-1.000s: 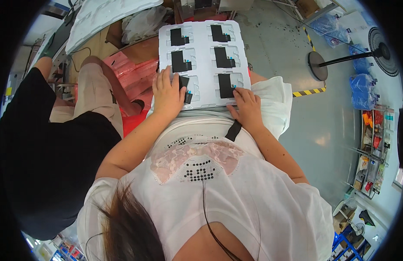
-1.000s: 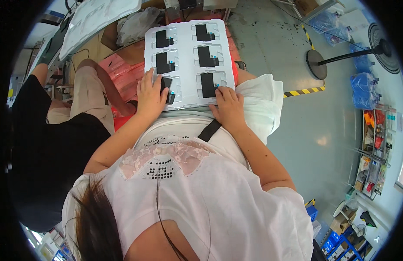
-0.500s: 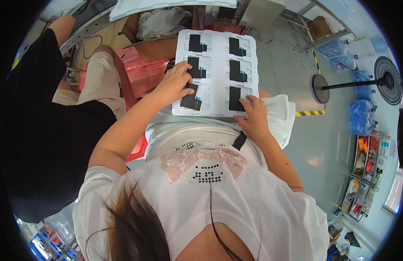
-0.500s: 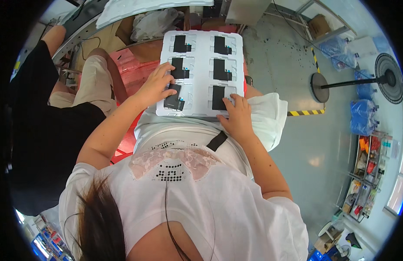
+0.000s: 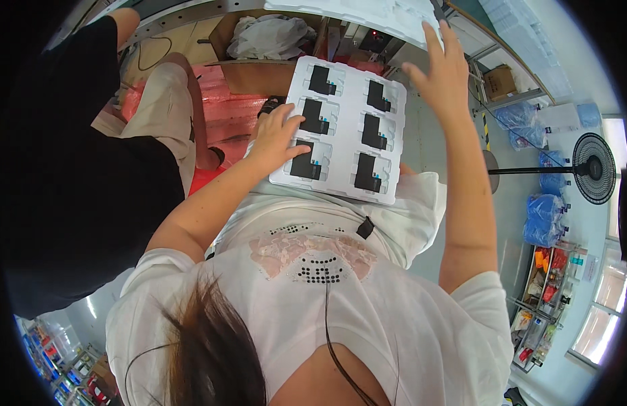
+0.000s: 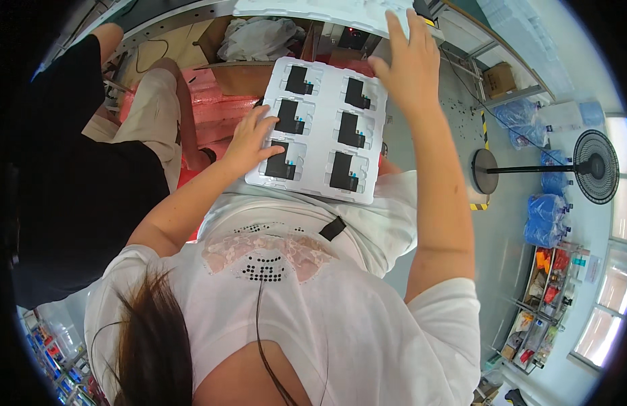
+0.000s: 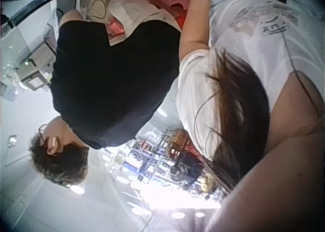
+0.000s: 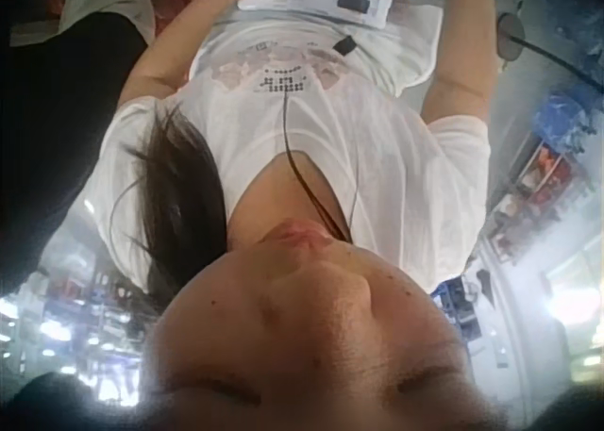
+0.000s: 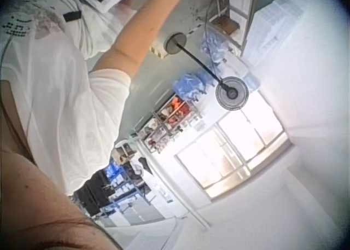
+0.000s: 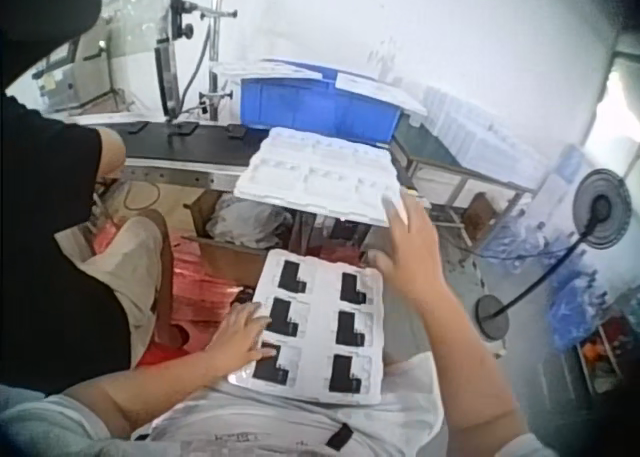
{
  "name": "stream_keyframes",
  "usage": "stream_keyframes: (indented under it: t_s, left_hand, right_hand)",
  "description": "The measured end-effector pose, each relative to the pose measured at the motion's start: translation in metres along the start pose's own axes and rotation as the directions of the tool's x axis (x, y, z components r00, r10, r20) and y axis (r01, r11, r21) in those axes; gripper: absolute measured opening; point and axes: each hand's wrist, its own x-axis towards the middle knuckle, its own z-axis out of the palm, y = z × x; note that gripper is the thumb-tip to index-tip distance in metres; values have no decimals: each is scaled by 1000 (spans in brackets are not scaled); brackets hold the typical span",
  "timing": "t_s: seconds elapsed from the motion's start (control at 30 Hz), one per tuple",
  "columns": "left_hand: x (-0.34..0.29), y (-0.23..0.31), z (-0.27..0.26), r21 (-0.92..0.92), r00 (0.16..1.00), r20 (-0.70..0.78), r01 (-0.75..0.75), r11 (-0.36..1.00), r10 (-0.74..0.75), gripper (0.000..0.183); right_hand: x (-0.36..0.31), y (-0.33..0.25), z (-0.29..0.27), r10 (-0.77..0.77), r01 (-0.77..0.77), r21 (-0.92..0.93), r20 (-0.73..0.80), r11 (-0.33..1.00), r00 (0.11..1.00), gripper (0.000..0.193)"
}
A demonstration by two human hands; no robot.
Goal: The person places small black electronic components into a white foam tray. They repeatedly pick up the components and insert them into designated slots, then lift the tray to place it into a blue bin on the table. The process is repeated for multiple components throughout the clip.
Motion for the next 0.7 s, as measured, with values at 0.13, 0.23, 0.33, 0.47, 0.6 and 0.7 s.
stream_keyframes:
  t_s: [0.13, 0.23, 0.33, 0.47, 0.6, 0.7]
  left_hand:
    - [21, -7, 7, -270, 958, -193, 155, 950, -211, 64]
    - [58, 9, -26, -818, 845, 28, 326, 474, -533, 63]
    - [75, 30, -68, -954, 859, 299, 281, -104, -415, 60]
    - [58, 27, -74, -851, 807, 306, 470, 235, -505, 48]
    - [32, -16, -29, -527, 784, 297, 611, 591, -546, 51]
    - [38, -36, -6, -72, 824, 273, 533, 843, -497, 60]
  right_hand:
    - [20, 24, 28, 28, 53, -266, 293, 962, 956, 42]
    - [11, -46, 10, -122, 178, -117, 377, 977, 918, 34]
    - [-23, -137, -16, -199, 173, 99, 445, 980, 873, 42]
    - [-59, -167, -38, -246, -13, 573, 372, 819, 895, 42]
    - [-101, -130, -16, 65, -162, 488, 209, 858, 976, 41]
    - [-141, -82, 25, 470, -482, 21, 195, 876, 861, 53]
